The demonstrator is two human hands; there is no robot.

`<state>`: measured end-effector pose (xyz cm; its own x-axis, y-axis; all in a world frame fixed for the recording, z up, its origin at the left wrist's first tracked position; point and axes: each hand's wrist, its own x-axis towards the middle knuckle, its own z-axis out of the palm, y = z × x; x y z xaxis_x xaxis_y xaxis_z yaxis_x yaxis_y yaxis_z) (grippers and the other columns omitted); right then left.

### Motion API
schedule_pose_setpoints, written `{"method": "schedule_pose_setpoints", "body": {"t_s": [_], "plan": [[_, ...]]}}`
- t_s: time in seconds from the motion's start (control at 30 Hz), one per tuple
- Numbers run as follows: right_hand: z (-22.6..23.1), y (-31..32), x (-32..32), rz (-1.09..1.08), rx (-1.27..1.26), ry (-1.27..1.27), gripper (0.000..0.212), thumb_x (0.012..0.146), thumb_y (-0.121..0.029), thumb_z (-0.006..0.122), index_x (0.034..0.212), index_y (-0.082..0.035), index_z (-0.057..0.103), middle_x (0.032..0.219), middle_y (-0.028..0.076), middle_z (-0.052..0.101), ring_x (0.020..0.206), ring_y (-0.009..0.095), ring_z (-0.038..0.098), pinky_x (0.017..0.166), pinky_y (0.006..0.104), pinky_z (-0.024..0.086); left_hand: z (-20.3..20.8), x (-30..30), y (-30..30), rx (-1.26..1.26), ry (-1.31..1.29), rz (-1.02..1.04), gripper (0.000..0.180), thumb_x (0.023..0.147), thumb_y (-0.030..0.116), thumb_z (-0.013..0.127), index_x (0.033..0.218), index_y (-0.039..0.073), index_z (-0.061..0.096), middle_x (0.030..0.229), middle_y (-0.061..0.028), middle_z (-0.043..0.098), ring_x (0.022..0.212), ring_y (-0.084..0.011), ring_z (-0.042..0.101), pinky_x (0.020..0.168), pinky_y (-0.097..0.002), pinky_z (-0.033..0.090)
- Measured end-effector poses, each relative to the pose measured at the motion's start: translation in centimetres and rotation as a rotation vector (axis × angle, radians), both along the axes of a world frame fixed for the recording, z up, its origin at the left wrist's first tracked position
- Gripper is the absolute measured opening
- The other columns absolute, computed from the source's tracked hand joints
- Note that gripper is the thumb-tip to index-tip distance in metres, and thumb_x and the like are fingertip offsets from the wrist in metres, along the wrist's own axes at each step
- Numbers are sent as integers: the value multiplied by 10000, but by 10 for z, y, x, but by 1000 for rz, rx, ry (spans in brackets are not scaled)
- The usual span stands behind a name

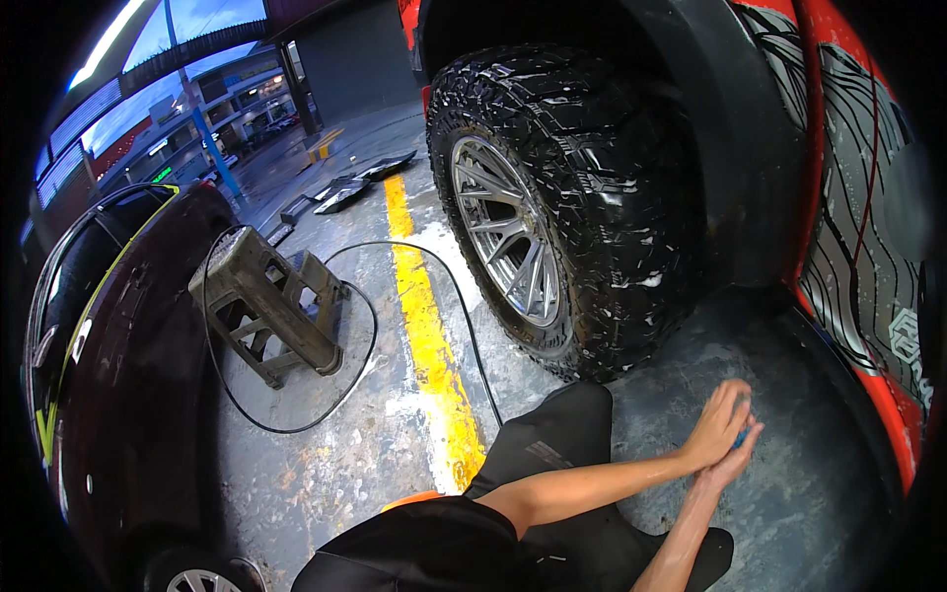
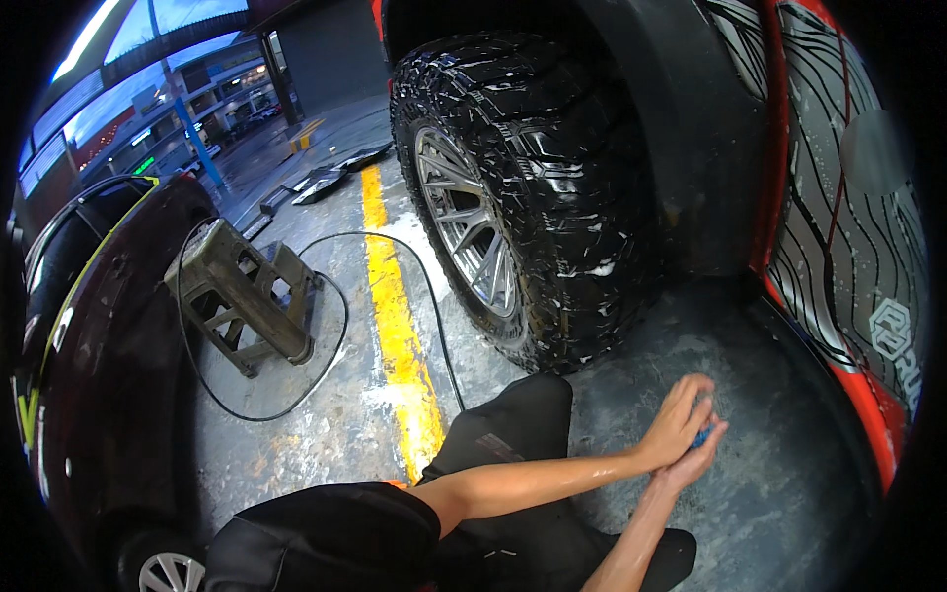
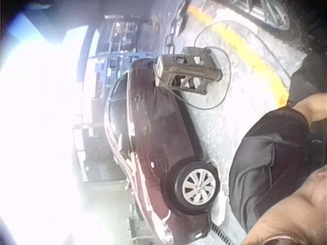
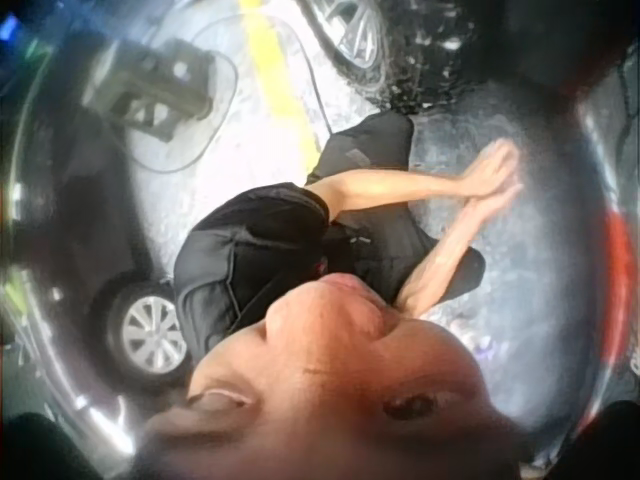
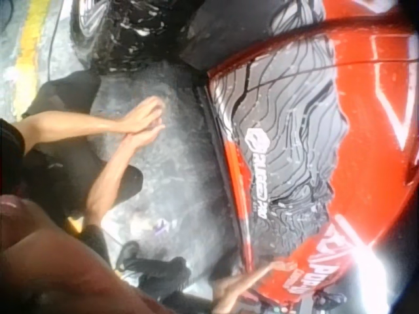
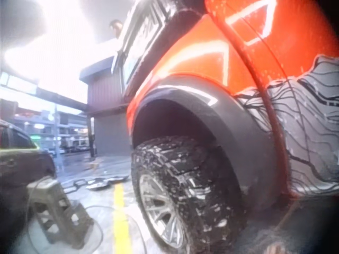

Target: The person applies a large black and grey patterned vinyl wrap to the side of a red vehicle. They use a blue squeegee to smooth the material and a spray bottle to apply liquid, working carefully around the vehicle's contours and wheel arch.

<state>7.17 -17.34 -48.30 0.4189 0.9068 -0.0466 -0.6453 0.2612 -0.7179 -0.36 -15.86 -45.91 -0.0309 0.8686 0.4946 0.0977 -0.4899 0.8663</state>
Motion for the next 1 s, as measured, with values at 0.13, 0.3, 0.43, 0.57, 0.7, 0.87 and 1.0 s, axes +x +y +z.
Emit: {"method": "schedule_pose_setpoints", "body": {"t_s": [0.13, 0.3, 0.43, 0.57, 0.7, 0.87, 1.0], "plan": [[-1, 0, 30, -192, -116, -67, 585, 1138, -549, 595, 682, -212, 449, 627, -66, 411, 557, 87, 419, 508, 299, 336, -56, 19, -33, -205, -37, -270, 428, 1182, 314, 513, 1440, -26, 546, 1429, -228, 599, 1343, -332, 608, 1141, -416, 469], [-26, -11, 46, -199, -188, 18, 532, 1129, -385, 628, 662, -245, 416, 559, -79, 365, 468, 85, 343, 439, 307, 272, -98, 14, -66, -488, -13, -365, 543, 1200, 453, 456, 1415, -32, 571, 1384, -180, 651, 1300, -268, 627, 1129, -400, 487], [-19, -11, -5, -68, -269, -310, 366, 1127, -377, 640, 926, -80, 711, 684, -34, 595, 586, 83, 504, 494, 327, 376, -76, -7, -68, -783, -328, -478, 991, 1118, 798, 241, 1761, 44, 273, 1774, -223, 340, 1628, -348, 364, 1330, -441, 289], [-27, -5, -7, 29, 26, -353, 333, 1090, -119, 654, 1421, -113, 612, 854, -38, 615, 723, 42, 514, 629, 237, 432, -56, 4, -48, -805, -576, -540, 886, 1138, 759, 178, 1675, 88, 394, 1464, -200, 645, 1298, -343, 697, 1083, -442, 570], [0, -15, -13, 5, 17, -311, 445, 1085, -112, 710, 1494, -117, 533, 839, -22, 643, 714, 38, 519, 641, 227, 447, -30, 10, -48, -811, -689, -419, 768, 1141, 727, 247, 1485, 108, 545, 1391, -127, 655, 1254, -333, 682, 1064, -469, 567], [-4, -9, -14, 32, 19, -108, 227, 1097, -206, 744, 1258, -83, 641, 675, -22, 567, 574, 32, 445, 481, 243, 318, -51, -4, -43, -816, -711, -559, 798, 1139, 740, 249, 1568, 111, 487, 1481, -124, 621, 1303, -361, 670, 1082, -486, 557], [-7, -9, -17, -117, -128, -357, 289, 1151, -371, 644, 1155, -81, 642, 646, -21, 549, 582, 61, 469, 546, 304, 374, -51, 0, -47, -820, -696, -555, 784, 1128, 754, 278, 1667, 203, 425, 1626, -121, 535, 1385, -407, 631, 1155, -539, 502]]}}
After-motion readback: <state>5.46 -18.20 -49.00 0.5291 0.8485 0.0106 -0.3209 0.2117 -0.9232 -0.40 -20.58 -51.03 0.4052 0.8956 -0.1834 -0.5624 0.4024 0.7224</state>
